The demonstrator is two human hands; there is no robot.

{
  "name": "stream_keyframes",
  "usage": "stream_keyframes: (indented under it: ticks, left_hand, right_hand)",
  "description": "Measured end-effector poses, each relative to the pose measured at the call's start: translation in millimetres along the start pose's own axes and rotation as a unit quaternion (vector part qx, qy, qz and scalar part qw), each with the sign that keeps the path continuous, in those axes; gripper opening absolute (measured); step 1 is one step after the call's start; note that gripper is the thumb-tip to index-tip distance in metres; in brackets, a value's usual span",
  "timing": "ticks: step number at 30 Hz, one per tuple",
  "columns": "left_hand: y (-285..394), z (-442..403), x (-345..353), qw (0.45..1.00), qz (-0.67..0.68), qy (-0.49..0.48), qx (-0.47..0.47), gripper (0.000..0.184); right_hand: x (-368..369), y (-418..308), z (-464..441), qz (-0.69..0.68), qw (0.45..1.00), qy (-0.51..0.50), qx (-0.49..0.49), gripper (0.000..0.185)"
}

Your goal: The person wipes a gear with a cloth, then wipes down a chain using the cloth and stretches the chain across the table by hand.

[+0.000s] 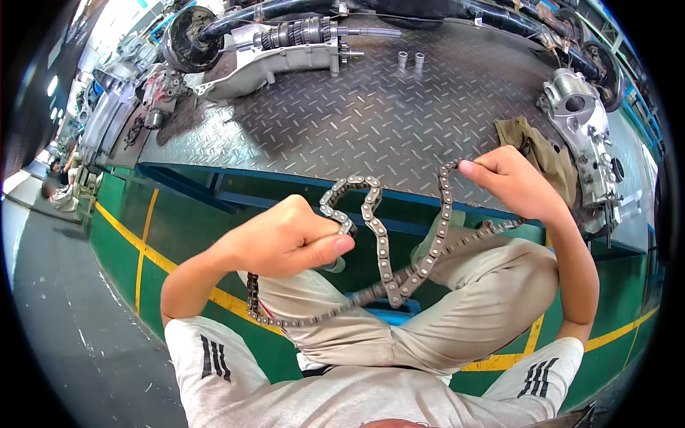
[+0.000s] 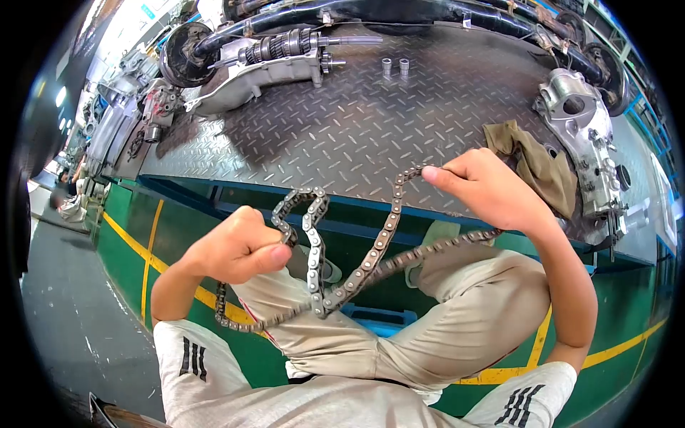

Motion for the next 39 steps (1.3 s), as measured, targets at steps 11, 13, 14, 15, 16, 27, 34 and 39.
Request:
stream_keyframes:
  ticks: [11,13,14,15,16,27,34,39]
  left_hand:
    - [-49,-9,11,0.978,0.043,0.135,-0.155,0.053]
    - [-70,-2,-22,0.946,-0.017,0.270,-0.181,0.056]
    - [-80,5,-44,0.922,-0.072,0.319,-0.206,0.058]
    - [-87,12,-69,0.893,-0.174,0.371,-0.184,0.060]
    - [-113,28,-98,0.855,-0.220,0.422,-0.206,0.060]
    - [-173,40,-168,0.861,0.228,0.452,-0.057,0.023]
    - [-258,59,-168,0.879,0.248,0.408,0.018,0.020]
    - [-268,90,-168,0.893,0.077,0.434,-0.089,0.022]
  right_hand:
    - [-24,-5,8,0.144,0.982,0.116,-0.034,0.059]
    - [-43,0,16,0.192,0.964,0.176,-0.044,0.057]
    - [-54,1,20,0.182,0.966,0.184,-0.008,0.057]
    - [-64,7,23,0.199,0.954,0.225,-0.004,0.058]
    - [-73,13,27,0.216,0.939,0.268,0.000,0.059]
    - [-116,110,-3,0.102,0.933,0.344,0.042,0.061]
    - [-100,115,-12,0.070,0.921,0.381,-0.041,0.042]
    - [-90,105,-3,0.094,0.929,0.353,-0.054,0.028]
Point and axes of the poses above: each hand's wrist, its own z-axis away from the middle knuckle, its own x-axis out of the palm, y = z × x, the point moved 6 cm from there along -z, towards the middle knuckle, and after that the axes turned 6 degrees about -y, right-handed, at the moved point
